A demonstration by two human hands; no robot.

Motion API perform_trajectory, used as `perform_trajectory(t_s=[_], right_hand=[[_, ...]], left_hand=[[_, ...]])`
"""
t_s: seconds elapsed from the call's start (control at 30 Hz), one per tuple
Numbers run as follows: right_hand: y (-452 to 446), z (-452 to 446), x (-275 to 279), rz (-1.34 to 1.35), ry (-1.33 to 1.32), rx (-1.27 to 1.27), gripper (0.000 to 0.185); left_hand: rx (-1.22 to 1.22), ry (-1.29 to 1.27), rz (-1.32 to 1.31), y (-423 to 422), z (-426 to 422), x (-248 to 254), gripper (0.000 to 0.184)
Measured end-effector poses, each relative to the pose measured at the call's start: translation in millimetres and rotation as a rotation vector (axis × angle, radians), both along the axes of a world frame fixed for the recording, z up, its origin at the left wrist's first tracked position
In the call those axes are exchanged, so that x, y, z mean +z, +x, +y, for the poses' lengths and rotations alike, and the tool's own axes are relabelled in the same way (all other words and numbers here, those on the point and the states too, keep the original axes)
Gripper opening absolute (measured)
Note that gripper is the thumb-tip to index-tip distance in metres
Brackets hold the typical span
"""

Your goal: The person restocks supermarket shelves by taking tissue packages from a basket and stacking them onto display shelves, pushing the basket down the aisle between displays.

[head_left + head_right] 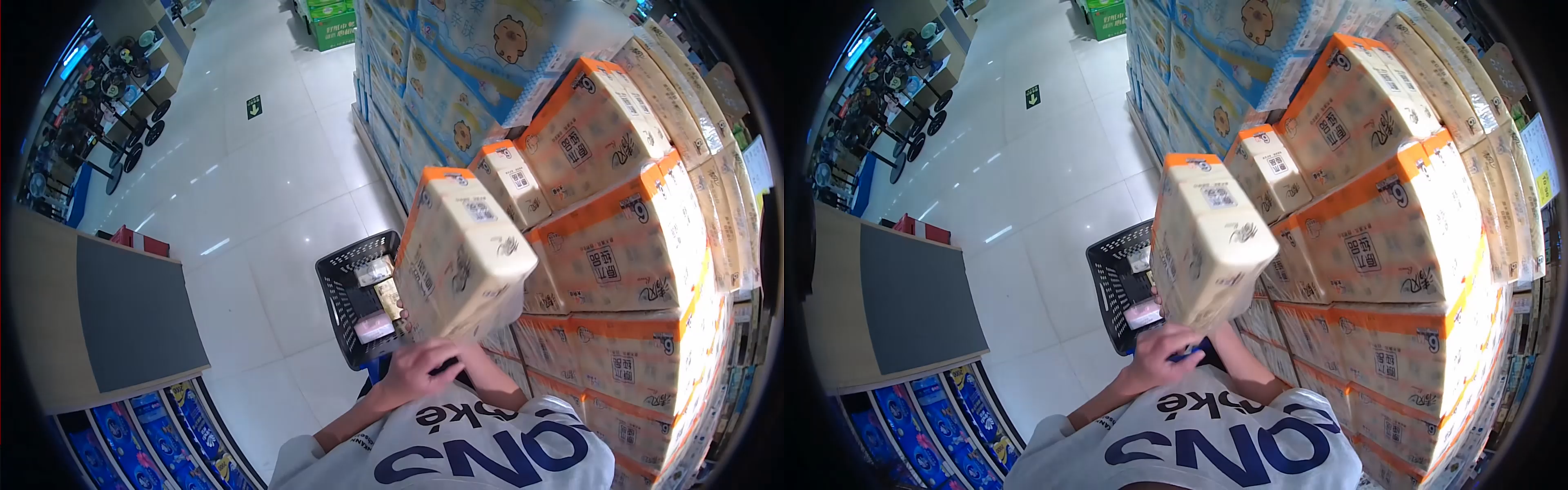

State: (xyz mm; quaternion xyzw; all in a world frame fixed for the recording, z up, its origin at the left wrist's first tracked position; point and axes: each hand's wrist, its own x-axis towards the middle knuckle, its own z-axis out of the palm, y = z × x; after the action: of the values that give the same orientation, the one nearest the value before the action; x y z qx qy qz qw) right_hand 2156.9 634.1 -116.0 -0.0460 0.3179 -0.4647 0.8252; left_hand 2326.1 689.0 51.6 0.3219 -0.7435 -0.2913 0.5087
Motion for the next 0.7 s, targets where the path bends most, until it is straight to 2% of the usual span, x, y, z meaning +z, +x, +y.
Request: perform_trajectory(t_s=[0.1, 0.17, 0.2, 0.3, 0.37, 0.47, 0.5, 0.57, 0.63, 0.7], right_hand=[[8.1, -9.7, 2.7, 0.000, -0.010, -0.019, 0.064], [0.4, 15.1, -1.4, 0.004, -0.017, -0.032, 0.063], [6.1, 8.9, -3.2, 0.008, -0.021, -0.038, 0.063], [0.3, 3.4, -1.3, 0.023, -0.043, -0.056, 0.061], [-5.9, -6.5, 1.2, 0.032, -0.070, -0.076, 0.060], [-34.6, -19.1, 9.9, 0.040, -0.129, -0.120, 0.059], [-51.0, -25.5, 16.0, 0.042, -0.145, -0.138, 0.058], [-88.3, -34.8, 23.4, 0.046, -0.167, -0.177, 0.057], [-115.0, -42.8, 31.8, 0.041, -0.183, -0.216, 0.056], [-81.1, -28.8, 167.2, 0.263, -0.184, -0.283, 0.056]], left_hand=[[0.143, 0.299, 0.171, 14.8, -7.3, -7.9, 0.036], [0.089, 0.502, 0.214, 24.0, -24.8, -5.0, 0.043], [0.042, 0.529, 0.133, 31.5, -32.1, -6.0, 0.051], [-0.010, 0.373, 0.133, 38.4, -48.6, -0.8, 0.056], [-0.056, 0.391, 0.126, 39.6, -57.0, 1.0, 0.062], [-0.246, 0.465, 0.352, 35.1, -75.1, -5.4, 0.085], [-0.261, 0.454, 0.351, 34.7, -81.4, -5.6, 0.085], [-0.381, 0.673, 0.498, 37.9, -95.2, -3.7, 0.093], [-0.448, 0.711, 0.550, 43.7, -102.2, 6.0, 0.097], [-0.570, 0.852, 0.928, 51.7, -112.3, 8.1, 0.101]])
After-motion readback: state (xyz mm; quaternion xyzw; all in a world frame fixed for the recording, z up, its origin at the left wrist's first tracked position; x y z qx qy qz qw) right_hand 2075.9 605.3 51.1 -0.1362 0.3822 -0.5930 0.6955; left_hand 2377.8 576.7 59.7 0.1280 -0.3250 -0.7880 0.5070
